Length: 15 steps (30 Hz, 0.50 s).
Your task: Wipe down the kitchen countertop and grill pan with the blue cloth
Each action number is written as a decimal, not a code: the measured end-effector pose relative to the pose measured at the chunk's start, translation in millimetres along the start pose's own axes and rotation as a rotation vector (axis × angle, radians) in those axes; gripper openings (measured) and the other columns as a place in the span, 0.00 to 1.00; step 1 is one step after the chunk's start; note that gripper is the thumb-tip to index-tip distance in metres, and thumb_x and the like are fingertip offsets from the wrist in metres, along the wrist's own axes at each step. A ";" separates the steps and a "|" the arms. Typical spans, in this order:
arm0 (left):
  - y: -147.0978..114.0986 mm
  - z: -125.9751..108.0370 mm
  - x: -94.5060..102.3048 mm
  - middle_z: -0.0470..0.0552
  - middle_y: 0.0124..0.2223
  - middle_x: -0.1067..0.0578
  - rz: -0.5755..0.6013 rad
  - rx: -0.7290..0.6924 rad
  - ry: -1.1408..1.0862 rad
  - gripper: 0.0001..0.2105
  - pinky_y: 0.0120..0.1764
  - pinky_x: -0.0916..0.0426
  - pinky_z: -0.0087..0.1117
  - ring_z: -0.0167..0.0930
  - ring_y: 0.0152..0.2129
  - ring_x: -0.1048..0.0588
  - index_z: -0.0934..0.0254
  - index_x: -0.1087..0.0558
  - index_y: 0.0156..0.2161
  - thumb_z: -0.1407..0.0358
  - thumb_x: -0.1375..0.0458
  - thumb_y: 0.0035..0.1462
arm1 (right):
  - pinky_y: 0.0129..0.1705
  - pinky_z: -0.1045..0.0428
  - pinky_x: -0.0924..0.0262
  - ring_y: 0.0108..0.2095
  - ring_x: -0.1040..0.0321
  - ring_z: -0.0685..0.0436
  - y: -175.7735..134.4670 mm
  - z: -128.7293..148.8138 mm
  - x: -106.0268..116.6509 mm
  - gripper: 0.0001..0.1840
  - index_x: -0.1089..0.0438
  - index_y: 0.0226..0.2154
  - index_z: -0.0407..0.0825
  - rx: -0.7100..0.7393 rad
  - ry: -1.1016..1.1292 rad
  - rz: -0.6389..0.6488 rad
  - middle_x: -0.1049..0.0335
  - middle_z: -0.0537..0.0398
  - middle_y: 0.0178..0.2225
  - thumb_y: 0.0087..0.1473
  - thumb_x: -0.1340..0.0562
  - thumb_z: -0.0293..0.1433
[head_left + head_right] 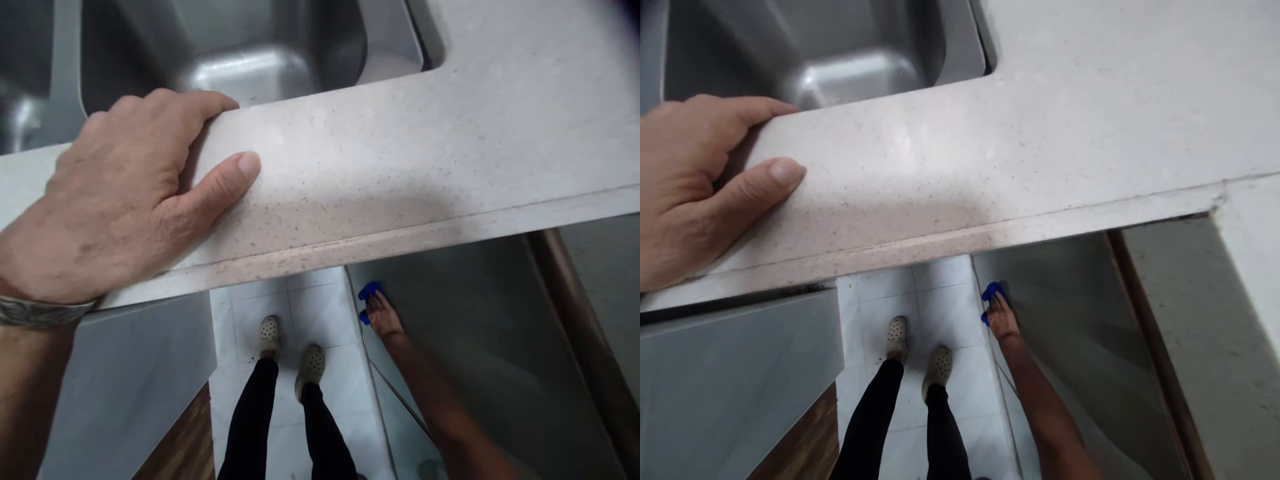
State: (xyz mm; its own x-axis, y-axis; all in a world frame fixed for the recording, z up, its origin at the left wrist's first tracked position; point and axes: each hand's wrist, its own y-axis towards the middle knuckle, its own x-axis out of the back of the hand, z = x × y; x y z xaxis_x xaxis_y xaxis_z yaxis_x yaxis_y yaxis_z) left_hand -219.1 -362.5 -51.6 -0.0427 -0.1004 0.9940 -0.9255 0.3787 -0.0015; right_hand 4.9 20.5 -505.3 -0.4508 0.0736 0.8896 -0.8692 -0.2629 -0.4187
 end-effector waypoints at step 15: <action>-7.9 0.8 1.2 0.52 0.55 0.27 -0.051 -0.012 -0.096 0.26 0.53 0.37 0.52 0.46 0.50 0.29 0.54 0.36 0.61 0.46 0.55 0.63 | 0.55 0.38 0.35 0.38 0.25 0.30 -143.3 88.9 23.0 0.12 0.24 0.29 0.58 -0.358 0.342 -0.177 0.26 0.46 0.28 0.41 0.42 0.36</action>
State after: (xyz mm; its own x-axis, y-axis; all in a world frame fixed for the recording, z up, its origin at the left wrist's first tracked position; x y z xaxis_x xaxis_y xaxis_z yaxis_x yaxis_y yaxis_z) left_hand -212.2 -366.4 -50.4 -0.0316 -0.2071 0.9778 -0.9228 0.3818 0.0511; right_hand 137.2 -25.6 -408.6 -0.2791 0.4126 0.8671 -0.9261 0.1231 -0.3566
